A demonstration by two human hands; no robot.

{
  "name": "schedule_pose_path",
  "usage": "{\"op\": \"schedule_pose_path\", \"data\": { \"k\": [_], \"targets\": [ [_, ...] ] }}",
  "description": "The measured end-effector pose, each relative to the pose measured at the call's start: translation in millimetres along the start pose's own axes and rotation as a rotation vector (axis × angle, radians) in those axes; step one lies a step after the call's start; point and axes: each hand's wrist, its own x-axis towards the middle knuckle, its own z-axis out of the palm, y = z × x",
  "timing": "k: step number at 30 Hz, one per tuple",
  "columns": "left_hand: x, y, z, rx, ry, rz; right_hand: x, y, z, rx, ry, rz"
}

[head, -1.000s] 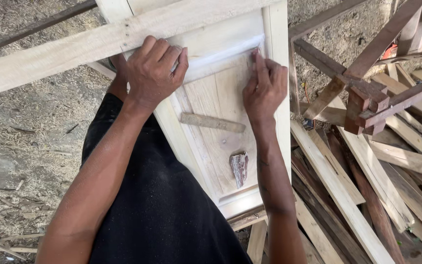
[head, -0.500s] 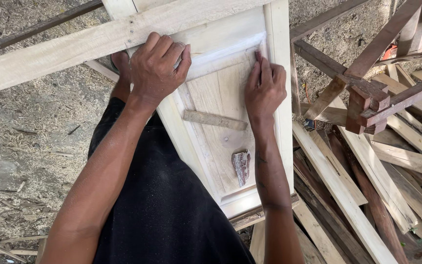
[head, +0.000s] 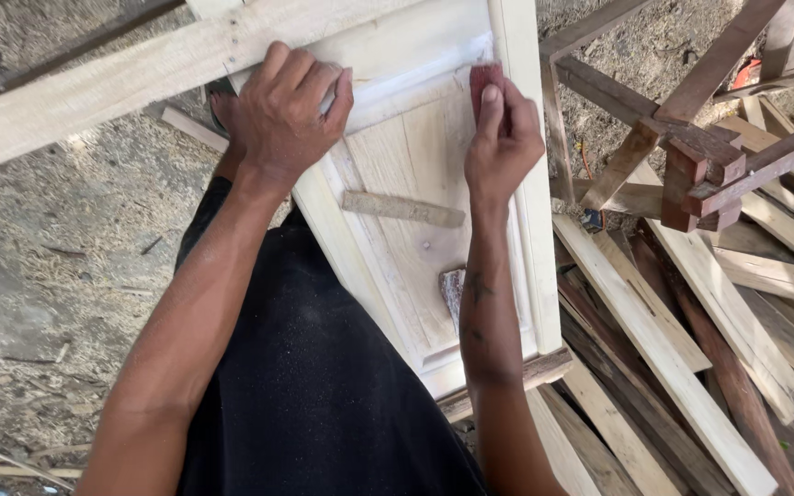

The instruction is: The person sands a white wooden door panel with a sanding block, moving across the flat surface and along the raised edges. The person repositions the door on the workbench and continues sanding different sections.

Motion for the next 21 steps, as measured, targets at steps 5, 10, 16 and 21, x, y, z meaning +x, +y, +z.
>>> {"op": "schedule_pose_path", "data": {
  "k": [5,10,16,21],
  "targets": [
    [3,67,-11,-0.598,-0.284,-0.668,-53,-45,0,0.495,-0.102,0.428],
    [18,81,9,-0.567,-0.444,-0.320,-94,-65,2,0.730,0.123,0.478],
    [56,72,81,-0.071,-0.840,0.148,-132,-47,-30,0.514,0.311,0.606],
    [47,71,104,0.002,-0.881,0.175,-154,-45,-47,0.419,0.454,0.663]
  ]
}}
